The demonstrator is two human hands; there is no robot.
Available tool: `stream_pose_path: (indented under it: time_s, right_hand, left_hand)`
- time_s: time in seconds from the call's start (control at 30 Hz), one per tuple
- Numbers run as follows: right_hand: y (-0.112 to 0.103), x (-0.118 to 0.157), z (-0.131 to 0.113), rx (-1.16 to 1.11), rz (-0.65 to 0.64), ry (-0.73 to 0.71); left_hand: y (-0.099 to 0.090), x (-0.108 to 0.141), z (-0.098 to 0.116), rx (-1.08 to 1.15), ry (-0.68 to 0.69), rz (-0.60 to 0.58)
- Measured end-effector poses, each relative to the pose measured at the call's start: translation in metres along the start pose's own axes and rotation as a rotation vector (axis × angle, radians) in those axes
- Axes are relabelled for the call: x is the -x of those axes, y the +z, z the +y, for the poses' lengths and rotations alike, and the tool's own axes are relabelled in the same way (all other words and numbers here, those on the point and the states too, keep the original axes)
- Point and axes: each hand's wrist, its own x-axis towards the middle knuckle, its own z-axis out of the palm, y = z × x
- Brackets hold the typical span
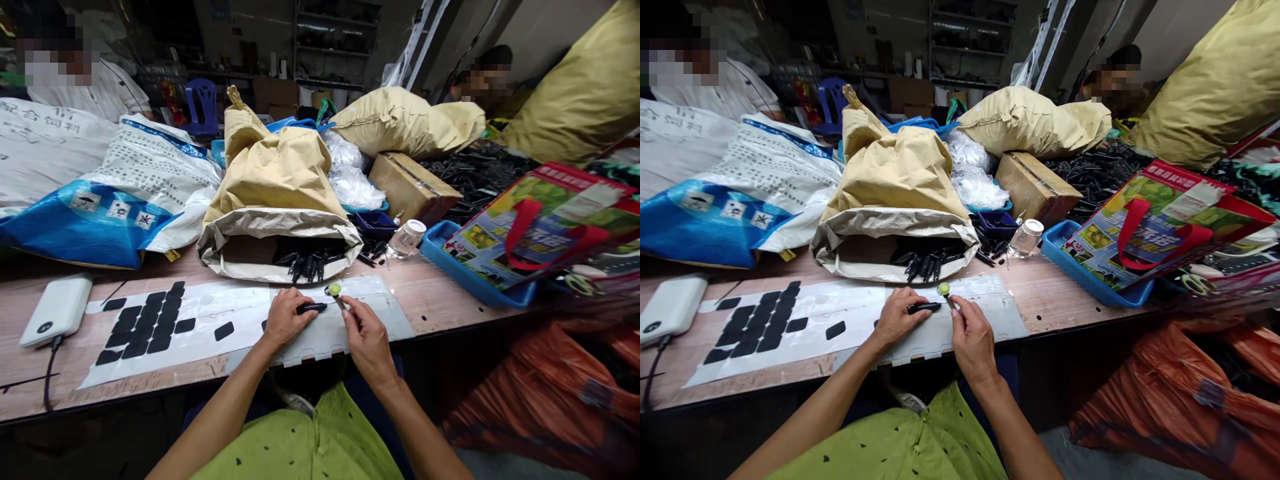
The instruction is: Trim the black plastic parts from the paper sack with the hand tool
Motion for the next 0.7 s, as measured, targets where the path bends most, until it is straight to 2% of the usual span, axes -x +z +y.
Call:
stream_pose_path:
  time_s: [0.17,0.33,0.53,0.7]
  right_hand:
    - [0.013,0.015,-0.014,0.023,-0.071,-0.041]
    - [0.019,0.022,-0.015,0.167,-0.123,-0.056]
    - [0.011,0.019,-0.013,0.203,-0.016,-0.047]
    - [0.009,0.021,-0.007,0.206,-0.067,-0.011]
  left_hand:
    - [-0.001,0.0,0.003,-0.01,-0.014,-0.009]
    - [-0.002,0.0,0.005,-0.048,-0.025,-0.021]
    - [-0.001,0.0,0.005,-0.007,-0.02,-0.001]
    - [-0.001,0.001,0.004,-0.009,-0.03,0.002]
